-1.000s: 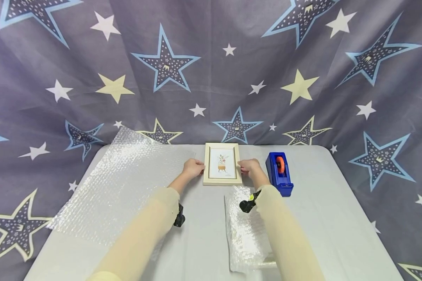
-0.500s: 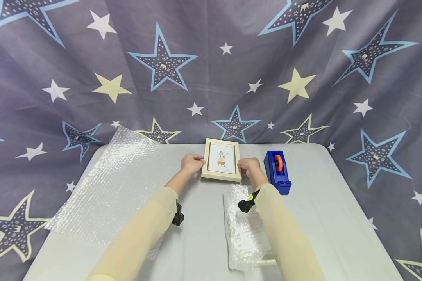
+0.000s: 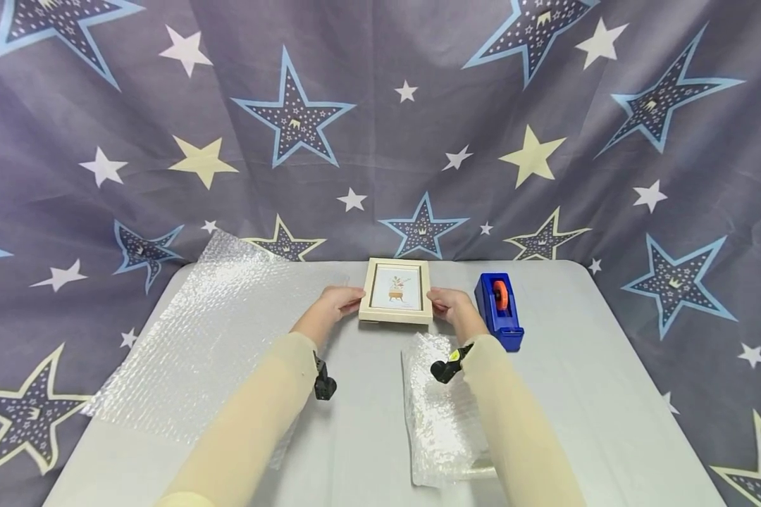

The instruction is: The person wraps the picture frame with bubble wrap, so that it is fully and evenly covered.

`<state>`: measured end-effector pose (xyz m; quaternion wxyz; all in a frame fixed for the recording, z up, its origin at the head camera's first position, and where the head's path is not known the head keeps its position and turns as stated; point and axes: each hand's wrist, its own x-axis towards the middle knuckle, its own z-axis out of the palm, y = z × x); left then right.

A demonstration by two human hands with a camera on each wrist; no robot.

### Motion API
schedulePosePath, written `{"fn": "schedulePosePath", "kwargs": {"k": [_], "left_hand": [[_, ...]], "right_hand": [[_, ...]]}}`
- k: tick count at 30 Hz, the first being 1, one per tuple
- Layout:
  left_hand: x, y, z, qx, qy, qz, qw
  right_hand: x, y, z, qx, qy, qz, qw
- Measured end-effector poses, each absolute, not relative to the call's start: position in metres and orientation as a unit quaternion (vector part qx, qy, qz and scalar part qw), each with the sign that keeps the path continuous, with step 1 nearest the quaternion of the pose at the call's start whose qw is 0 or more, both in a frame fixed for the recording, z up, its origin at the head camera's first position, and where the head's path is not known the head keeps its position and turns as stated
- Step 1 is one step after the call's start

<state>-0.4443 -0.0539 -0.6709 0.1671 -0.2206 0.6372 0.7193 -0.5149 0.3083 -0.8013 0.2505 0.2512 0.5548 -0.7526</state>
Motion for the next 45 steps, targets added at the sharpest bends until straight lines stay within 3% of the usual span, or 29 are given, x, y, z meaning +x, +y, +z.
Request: {"fn": "schedulePosePath", "kwargs": {"k": [4,9,15,19,22,25,30,32,37,45], "left_hand": [[-0.474,-0.06,-0.71,-0.208,0.584,0.758,0.203],[-0.48,-0.069,-0.707,-0.172,0.551,0.78,0.242],[-0.424,-0.086,-0.613,-0.126,0.587,0.76,0.248],[-0.359,-0.102,-0.527,-0.099,0.621,0.737,0.246],[-0.315,-0.111,-0.471,-0.113,0.654,0.708,0.241],[-0.292,-0.125,-0.451,-0.105,0.664,0.702,0.235],[-0.274,-0.152,-0.456,-0.098,0.682,0.694,0.21],[-0.267,-0.165,-0.46,-0.098,0.69,0.69,0.195],[-0.25,-0.196,-0.463,-0.099,0.696,0.69,0.172],[-0.223,-0.242,-0.464,-0.114,0.706,0.681,0.156]], "right_hand": [[-0.466,0.281,-0.728,0.247,0.545,-0.763,0.245],[-0.423,0.258,-0.66,0.253,0.528,-0.774,0.24],[-0.362,0.221,-0.562,0.201,0.532,-0.785,0.246],[-0.32,0.188,-0.508,0.173,0.578,-0.766,0.223],[-0.309,0.175,-0.5,0.127,0.574,-0.778,0.224],[-0.314,0.164,-0.514,0.107,0.589,-0.771,0.217],[-0.287,0.125,-0.488,0.101,0.68,-0.71,0.155],[-0.263,0.101,-0.458,0.105,0.715,-0.678,0.134],[-0.258,0.07,-0.47,0.078,0.74,-0.658,0.117],[-0.253,0.023,-0.485,0.051,0.727,-0.669,0.142]]}}
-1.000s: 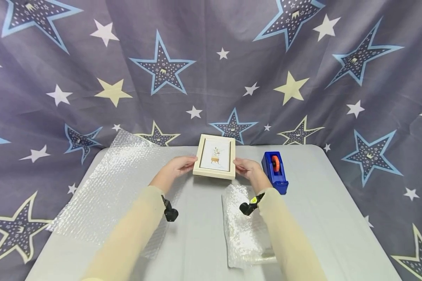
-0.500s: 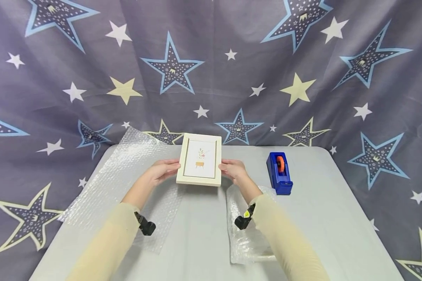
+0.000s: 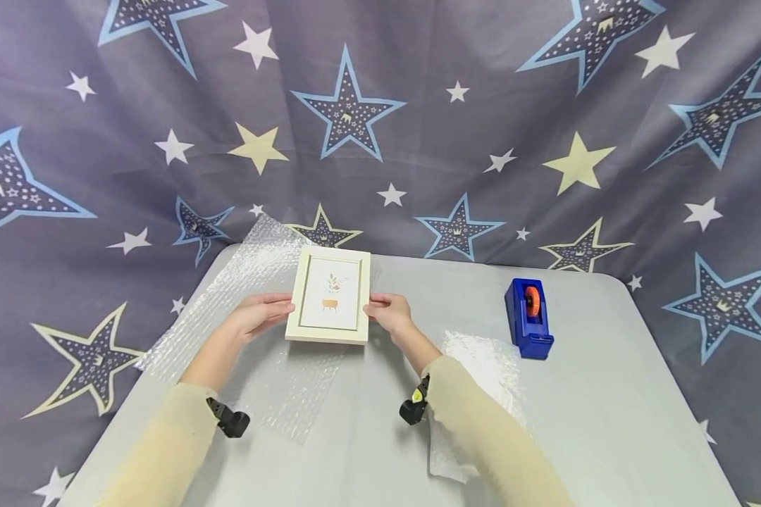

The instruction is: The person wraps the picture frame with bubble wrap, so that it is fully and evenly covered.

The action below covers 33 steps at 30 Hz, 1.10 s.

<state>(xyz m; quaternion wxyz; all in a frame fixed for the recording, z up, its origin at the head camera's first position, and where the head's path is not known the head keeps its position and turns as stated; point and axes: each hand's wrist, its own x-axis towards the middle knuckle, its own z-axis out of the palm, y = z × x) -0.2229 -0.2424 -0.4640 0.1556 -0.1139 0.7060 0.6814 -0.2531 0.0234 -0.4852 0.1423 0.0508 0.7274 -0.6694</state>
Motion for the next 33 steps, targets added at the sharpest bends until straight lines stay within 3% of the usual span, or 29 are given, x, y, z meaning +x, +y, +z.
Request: {"fn": "schedulePosePath", "kwargs": {"k": [6,16,23,33], "left_hand": [[-0.209,-0.271,-0.471,-0.127,0.7,0.685,0.157],[-0.181,-0.316,-0.487,-0.165,0.7,0.68,0.14],[-0.175,-0.32,-0.496,-0.185,0.703,0.676,0.118],[-0.172,-0.321,-0.513,-0.209,0.799,0.553,0.109]], "right_hand": [[-0.256,-0.008,-0.486,0.063,0.734,-0.659,0.153],[-0.249,-0.051,-0.501,-0.045,0.747,-0.637,0.184],[-0.244,-0.066,-0.511,-0.048,0.758,-0.623,0.189],[-0.245,-0.074,-0.524,-0.069,0.792,-0.579,0.179]]}}
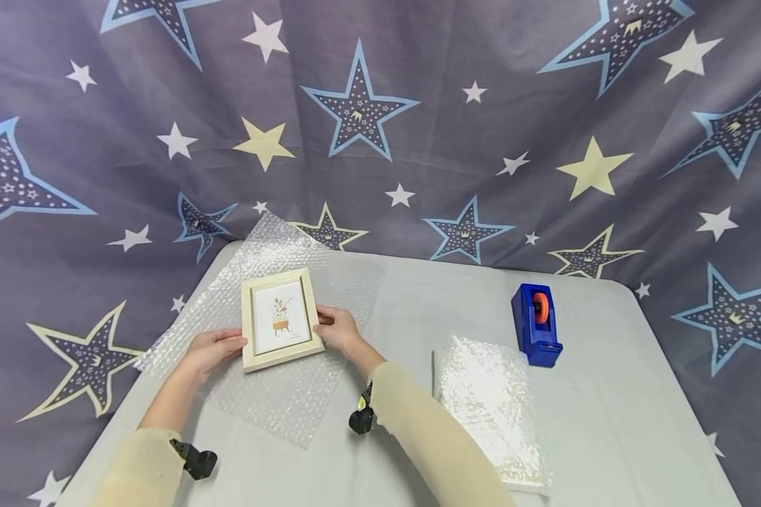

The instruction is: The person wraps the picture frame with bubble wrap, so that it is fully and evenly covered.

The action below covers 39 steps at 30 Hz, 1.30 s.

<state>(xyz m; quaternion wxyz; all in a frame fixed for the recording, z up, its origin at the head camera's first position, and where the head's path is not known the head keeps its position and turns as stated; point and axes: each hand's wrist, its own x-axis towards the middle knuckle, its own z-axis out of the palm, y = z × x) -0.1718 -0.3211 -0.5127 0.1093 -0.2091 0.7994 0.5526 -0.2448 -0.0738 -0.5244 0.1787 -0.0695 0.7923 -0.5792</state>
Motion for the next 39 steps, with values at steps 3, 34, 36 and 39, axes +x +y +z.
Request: {"fn": "schedulePosePath", "kwargs": {"k": [3,34,36,39], "left_hand": [[-0.169,-0.319,-0.515,-0.212,0.817,0.528,0.097],[-0.166,-0.304,-0.519,-0.233,0.814,0.533,0.021],[-0.166,-0.301,-0.518,-0.228,0.835,0.501,0.003],[-0.166,-0.296,-0.516,-0.217,0.865,0.452,-0.019]], "right_hand": [[-0.243,-0.075,-0.527,-0.07,0.801,-0.569,0.174],[-0.239,-0.074,-0.526,-0.103,0.851,-0.502,0.118],[-0.239,-0.074,-0.527,-0.112,0.858,-0.488,0.111],[-0.239,-0.074,-0.527,-0.125,0.871,-0.464,0.102]]}}
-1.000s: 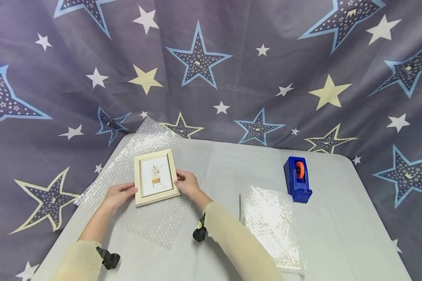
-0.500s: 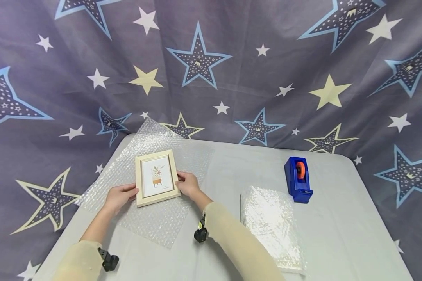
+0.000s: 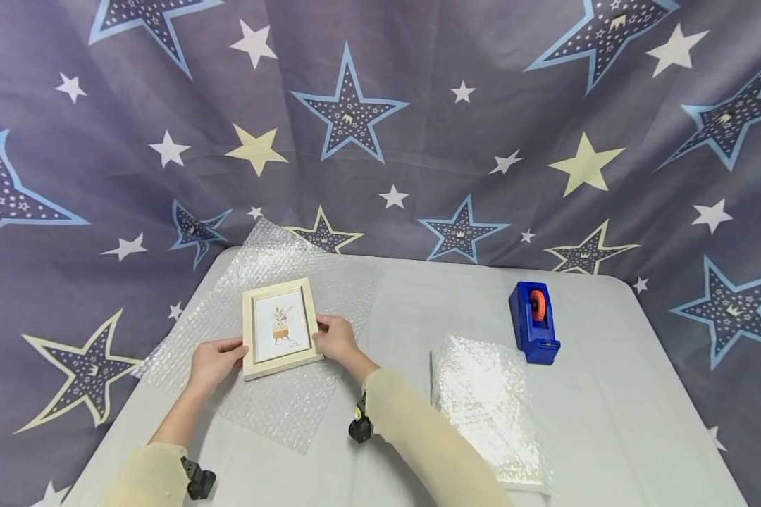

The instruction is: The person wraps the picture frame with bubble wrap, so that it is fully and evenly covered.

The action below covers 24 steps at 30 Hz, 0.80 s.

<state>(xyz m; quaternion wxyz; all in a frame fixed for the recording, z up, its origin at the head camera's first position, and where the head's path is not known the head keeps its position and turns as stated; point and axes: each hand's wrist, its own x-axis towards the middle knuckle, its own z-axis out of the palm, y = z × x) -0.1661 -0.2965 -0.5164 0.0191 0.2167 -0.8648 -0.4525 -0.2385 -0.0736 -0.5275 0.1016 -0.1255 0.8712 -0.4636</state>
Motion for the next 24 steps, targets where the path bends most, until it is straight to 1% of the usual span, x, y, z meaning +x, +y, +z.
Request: {"fn": "schedulePosePath", "kwargs": {"k": [5,11,17,21,24], "left_hand": [[-0.165,-0.296,-0.516,0.209,-0.88,-0.425,0.031],[-0.164,-0.297,-0.516,0.218,-0.872,-0.436,0.035],[-0.165,-0.298,-0.517,0.224,-0.869,-0.439,0.04],[-0.165,-0.299,-0.517,0.222,-0.868,-0.443,0.033],[-0.164,-0.303,-0.515,0.203,-0.879,-0.43,0.019]], "right_hand": [[-0.238,-0.073,-0.528,-0.131,0.879,-0.447,0.1],[-0.241,-0.071,-0.529,-0.123,0.873,-0.455,0.126],[-0.241,-0.071,-0.526,-0.135,0.88,-0.437,0.127],[-0.24,-0.067,-0.521,-0.16,0.876,-0.43,0.145],[-0.238,-0.057,-0.514,-0.202,0.878,-0.412,0.135]]}}
